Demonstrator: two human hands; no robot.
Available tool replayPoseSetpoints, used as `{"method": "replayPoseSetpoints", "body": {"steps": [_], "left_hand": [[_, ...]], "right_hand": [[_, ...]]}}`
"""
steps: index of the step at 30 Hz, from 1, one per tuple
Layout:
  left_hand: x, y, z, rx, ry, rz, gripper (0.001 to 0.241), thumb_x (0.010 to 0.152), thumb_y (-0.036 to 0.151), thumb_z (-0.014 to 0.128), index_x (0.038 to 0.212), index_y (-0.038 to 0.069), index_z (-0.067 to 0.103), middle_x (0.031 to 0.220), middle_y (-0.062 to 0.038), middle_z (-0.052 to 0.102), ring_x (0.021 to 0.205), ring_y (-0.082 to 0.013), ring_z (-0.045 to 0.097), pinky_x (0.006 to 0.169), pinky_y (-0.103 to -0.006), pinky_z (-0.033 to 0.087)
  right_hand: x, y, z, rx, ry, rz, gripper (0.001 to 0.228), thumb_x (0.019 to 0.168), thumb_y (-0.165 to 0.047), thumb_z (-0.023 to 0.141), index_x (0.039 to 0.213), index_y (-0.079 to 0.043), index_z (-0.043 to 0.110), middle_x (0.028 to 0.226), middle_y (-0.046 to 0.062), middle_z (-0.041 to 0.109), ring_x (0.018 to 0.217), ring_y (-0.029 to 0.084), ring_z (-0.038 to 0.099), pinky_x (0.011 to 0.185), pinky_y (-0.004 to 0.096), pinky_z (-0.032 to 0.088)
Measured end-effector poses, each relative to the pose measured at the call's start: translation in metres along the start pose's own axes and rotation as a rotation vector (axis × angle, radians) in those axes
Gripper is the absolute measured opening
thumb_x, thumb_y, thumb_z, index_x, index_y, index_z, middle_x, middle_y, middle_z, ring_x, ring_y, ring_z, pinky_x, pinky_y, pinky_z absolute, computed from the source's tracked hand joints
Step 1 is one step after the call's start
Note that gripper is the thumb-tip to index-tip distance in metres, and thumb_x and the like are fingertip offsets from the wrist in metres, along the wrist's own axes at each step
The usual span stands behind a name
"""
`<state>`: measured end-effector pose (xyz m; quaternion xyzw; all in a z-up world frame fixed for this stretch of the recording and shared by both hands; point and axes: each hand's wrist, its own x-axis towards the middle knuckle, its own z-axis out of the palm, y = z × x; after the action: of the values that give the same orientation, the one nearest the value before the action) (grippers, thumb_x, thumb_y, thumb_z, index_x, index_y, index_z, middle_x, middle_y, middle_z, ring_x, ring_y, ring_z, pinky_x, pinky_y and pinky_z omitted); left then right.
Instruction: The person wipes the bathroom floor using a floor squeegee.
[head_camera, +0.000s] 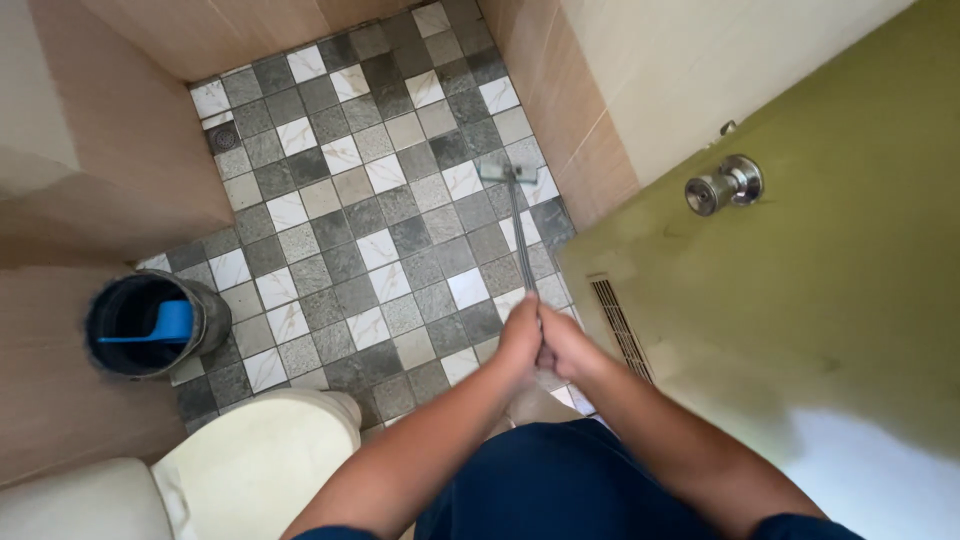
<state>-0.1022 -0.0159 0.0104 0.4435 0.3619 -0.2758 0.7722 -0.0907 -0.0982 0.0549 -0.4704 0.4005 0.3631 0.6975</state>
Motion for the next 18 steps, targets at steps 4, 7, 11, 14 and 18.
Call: {"method": "replayPoseSetpoints", "body": {"steps": [4,7,11,14,18], "left_hand": [[-0.088,-0.007,-0.011,0.083,0.034,-0.093,0.044,0.102,0.054,0.041,0.118,0.015,0.055,0.088,-0.015,0.061,0.066,-0.0287,0.057,0.054,-0.0417,0.045],[-0.095,-0.031,-0.027,0.008,-0.013,0.066,0.043,0.105,0.053,0.045,0.124,0.017,0.061,0.105,-0.006,0.072,0.088,-0.017,0.07,0.072,-0.034,0.058],[-0.119,0.006,-0.009,0.055,0.026,-0.134,0.041,0.1,0.053,0.041,0.118,0.019,0.055,0.089,-0.01,0.065,0.067,-0.0277,0.059,0.057,-0.0419,0.049],[-0.047,0.003,-0.009,0.09,-0.015,-0.045,0.044,0.103,0.054,0.041,0.113,0.014,0.059,0.089,-0.011,0.066,0.067,-0.0239,0.06,0.058,-0.0414,0.051],[0.041,0.038,0.006,0.096,-0.101,0.062,0.055,0.107,0.057,0.044,0.107,0.005,0.062,0.076,-0.009,0.062,0.052,-0.0229,0.056,0.049,-0.0443,0.046]], "right_hand": [[-0.031,0.054,-0.017,-0.079,-0.12,-0.021,0.037,0.103,-0.051,0.046,0.095,-0.018,0.06,0.056,-0.002,0.047,0.037,0.011,0.035,0.035,0.028,0.024],[-0.073,0.057,-0.003,-0.075,-0.145,0.05,0.039,0.103,-0.05,0.044,0.09,-0.015,0.055,0.052,-0.002,0.039,0.038,0.013,0.027,0.04,0.031,0.015],[-0.049,0.063,-0.011,-0.047,-0.072,0.037,0.038,0.102,-0.052,0.044,0.099,-0.018,0.061,0.065,0.003,0.054,0.046,0.015,0.046,0.041,0.031,0.035],[-0.011,0.03,-0.005,0.0,-0.061,-0.027,0.037,0.103,-0.047,0.044,0.105,-0.015,0.062,0.082,0.008,0.067,0.061,0.02,0.064,0.052,0.036,0.053],[0.103,-0.023,-0.029,-0.097,-0.171,-0.117,0.04,0.106,-0.052,0.045,0.086,-0.02,0.058,0.062,-0.002,0.057,0.041,0.013,0.047,0.036,0.03,0.038]]}}
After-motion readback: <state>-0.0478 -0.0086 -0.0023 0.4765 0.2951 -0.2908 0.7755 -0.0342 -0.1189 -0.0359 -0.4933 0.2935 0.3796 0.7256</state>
